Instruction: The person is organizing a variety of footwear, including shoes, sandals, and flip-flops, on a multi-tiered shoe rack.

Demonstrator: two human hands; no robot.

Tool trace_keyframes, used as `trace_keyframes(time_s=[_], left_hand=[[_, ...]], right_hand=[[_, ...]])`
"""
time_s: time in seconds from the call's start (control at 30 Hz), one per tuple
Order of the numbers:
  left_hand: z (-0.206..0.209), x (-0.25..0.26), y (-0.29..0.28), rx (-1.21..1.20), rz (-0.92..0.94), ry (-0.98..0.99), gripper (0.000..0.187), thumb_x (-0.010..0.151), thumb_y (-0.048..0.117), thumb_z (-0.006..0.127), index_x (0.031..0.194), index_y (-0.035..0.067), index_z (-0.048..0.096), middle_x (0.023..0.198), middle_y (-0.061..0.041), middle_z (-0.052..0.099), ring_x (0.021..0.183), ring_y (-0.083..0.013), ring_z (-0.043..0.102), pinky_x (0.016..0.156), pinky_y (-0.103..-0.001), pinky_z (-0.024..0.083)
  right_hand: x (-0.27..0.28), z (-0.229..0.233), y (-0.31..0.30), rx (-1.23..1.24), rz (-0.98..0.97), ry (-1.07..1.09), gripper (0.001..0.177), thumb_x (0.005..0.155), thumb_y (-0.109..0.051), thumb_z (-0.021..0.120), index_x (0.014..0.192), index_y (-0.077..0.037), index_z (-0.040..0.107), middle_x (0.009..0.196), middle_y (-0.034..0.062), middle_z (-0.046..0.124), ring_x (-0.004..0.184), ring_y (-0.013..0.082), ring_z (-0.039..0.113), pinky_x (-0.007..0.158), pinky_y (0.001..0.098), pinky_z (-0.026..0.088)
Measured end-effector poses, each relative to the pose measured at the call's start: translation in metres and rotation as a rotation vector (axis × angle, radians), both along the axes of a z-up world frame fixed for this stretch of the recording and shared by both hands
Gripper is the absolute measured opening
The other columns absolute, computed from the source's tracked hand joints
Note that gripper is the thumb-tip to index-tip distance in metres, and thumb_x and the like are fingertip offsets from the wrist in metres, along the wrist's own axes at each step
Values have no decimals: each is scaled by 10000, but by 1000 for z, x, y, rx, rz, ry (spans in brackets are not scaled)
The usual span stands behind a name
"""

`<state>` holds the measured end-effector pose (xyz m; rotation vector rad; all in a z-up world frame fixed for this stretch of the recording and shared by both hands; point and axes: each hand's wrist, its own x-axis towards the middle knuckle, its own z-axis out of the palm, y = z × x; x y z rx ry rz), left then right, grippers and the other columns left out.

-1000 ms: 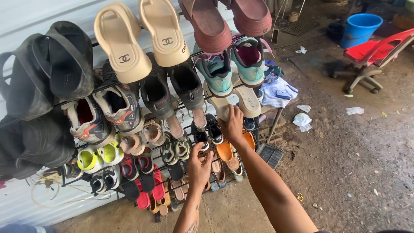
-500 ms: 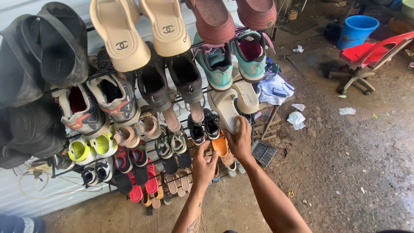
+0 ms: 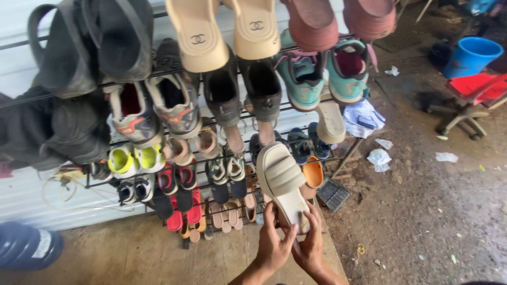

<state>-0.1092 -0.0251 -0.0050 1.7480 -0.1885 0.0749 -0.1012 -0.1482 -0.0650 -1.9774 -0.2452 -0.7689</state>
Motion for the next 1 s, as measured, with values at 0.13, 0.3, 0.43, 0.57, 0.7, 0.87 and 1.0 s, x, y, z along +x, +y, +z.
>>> trace_keyframes(time_s=[0.13, 0.3, 0.43, 0.57, 0.7, 0.87, 1.0], left_hand=[[19, -26, 27, -106, 112, -272, 822, 1002, 207, 673, 1547, -70, 124, 1404, -288, 532, 1249, -343, 629, 1016, -423, 532], [68, -32, 83, -210, 329, -477, 918, 959, 232, 740, 1571, -66, 124, 1442, -272, 470, 1302, -327, 547, 1084, -436, 475], [101, -38, 148, -236, 460, -581, 1021, 861, 229, 797, 1567, -49, 115, 1416, -240, 456, 1251, -291, 554, 1027, -416, 506], [138, -40, 214, -225, 590, -559, 1058, 772, 164, 810, 1545, -25, 112, 1332, -215, 532, 1164, -285, 636, 930, -421, 597], [176, -30, 293, -67, 642, -629, 1028, 755, 102, 836, 1557, -38, 209, 1410, -212, 517, 1245, -316, 607, 1023, -442, 552], [242, 2, 403, 362, 797, -741, 1003, 768, 204, 894, 1596, -1, 367, 1402, -191, 411, 1371, -339, 466, 1168, -518, 441], [302, 38, 469, 400, 833, -664, 901, 726, 248, 903, 1480, 8, 473, 1352, -196, 484, 1271, -349, 564, 1079, -478, 485]], right_hand=[[-3, 39, 36, 11, 169, -204, 740, 827, -179, 805, 1415, -58, 373, 1488, 322, 404, 1375, 489, 453, 1094, 544, 426], [8, 68, 106, -70, 298, -465, 614, 895, -130, 709, 1421, -105, 394, 1502, 293, 431, 1414, 484, 455, 1180, 584, 401], [9, 110, 176, -27, 491, -591, 675, 933, -87, 681, 1501, -102, 316, 1548, 284, 418, 1460, 506, 424, 1227, 618, 360], [10, 156, 239, 9, 689, -639, 865, 901, -101, 785, 1568, -90, 235, 1570, 313, 369, 1473, 521, 397, 1239, 607, 344], [19, 191, 287, 14, 792, -643, 935, 857, -50, 778, 1592, -71, 202, 1601, 300, 349, 1525, 505, 359, 1278, 611, 327], [28, 214, 309, -35, 789, -551, 926, 836, -47, 829, 1569, -51, 263, 1591, 275, 373, 1513, 412, 398, 1252, 554, 373], [44, 205, 299, -107, 700, -501, 817, 891, -65, 775, 1543, -9, 286, 1558, 267, 429, 1473, 398, 454, 1246, 538, 416]])
